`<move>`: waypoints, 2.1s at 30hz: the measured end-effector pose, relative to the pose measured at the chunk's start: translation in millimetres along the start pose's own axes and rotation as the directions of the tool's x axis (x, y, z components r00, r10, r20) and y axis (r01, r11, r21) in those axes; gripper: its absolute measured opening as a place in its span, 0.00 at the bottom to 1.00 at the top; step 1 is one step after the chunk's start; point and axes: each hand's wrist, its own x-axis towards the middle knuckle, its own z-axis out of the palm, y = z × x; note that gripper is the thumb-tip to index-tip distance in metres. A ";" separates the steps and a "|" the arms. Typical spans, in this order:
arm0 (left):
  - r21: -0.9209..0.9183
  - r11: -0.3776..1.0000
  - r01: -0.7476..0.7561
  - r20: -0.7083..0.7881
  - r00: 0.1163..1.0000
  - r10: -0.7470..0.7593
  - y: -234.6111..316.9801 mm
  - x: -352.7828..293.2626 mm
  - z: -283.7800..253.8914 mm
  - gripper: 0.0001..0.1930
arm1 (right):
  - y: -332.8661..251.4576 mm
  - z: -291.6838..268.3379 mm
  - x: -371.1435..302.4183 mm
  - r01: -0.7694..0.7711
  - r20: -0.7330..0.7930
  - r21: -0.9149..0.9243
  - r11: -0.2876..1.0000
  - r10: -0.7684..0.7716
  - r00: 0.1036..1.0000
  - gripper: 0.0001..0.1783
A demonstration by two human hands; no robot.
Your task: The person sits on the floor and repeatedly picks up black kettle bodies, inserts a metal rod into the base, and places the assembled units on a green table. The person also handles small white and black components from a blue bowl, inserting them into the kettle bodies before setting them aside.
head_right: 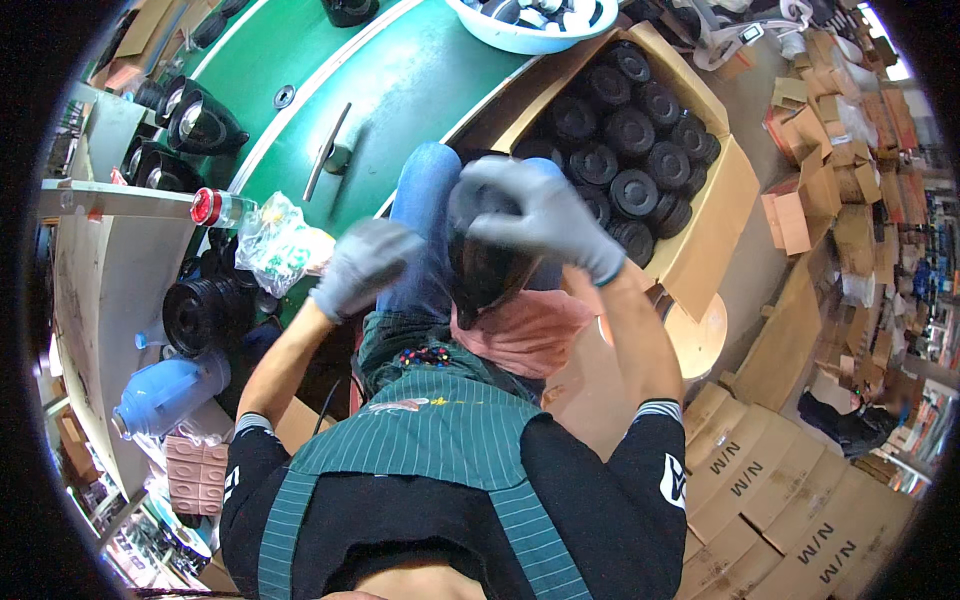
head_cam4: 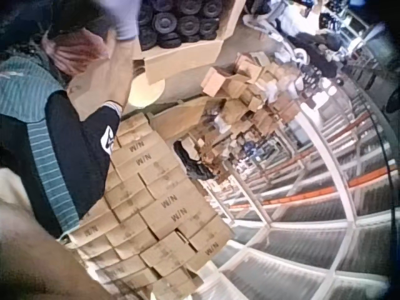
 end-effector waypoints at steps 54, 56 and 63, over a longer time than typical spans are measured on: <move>-0.242 0.838 0.489 -0.145 0.836 -0.529 137.0 86.7 -38.7 0.44 | 117.0 102.0 -5.7 -0.027 0.004 0.995 0.095 0.237 0.971 0.24; -0.336 0.773 0.538 -0.240 0.745 -0.622 98.5 69.7 -34.2 0.36 | 97.1 103.7 -42.8 0.142 -0.194 0.957 0.252 0.195 0.962 0.24; -0.817 0.399 0.418 0.169 0.833 -0.527 7.0 68.1 -15.9 0.38 | 40.2 88.7 -65.9 0.291 -0.196 0.561 0.775 -0.217 0.956 0.16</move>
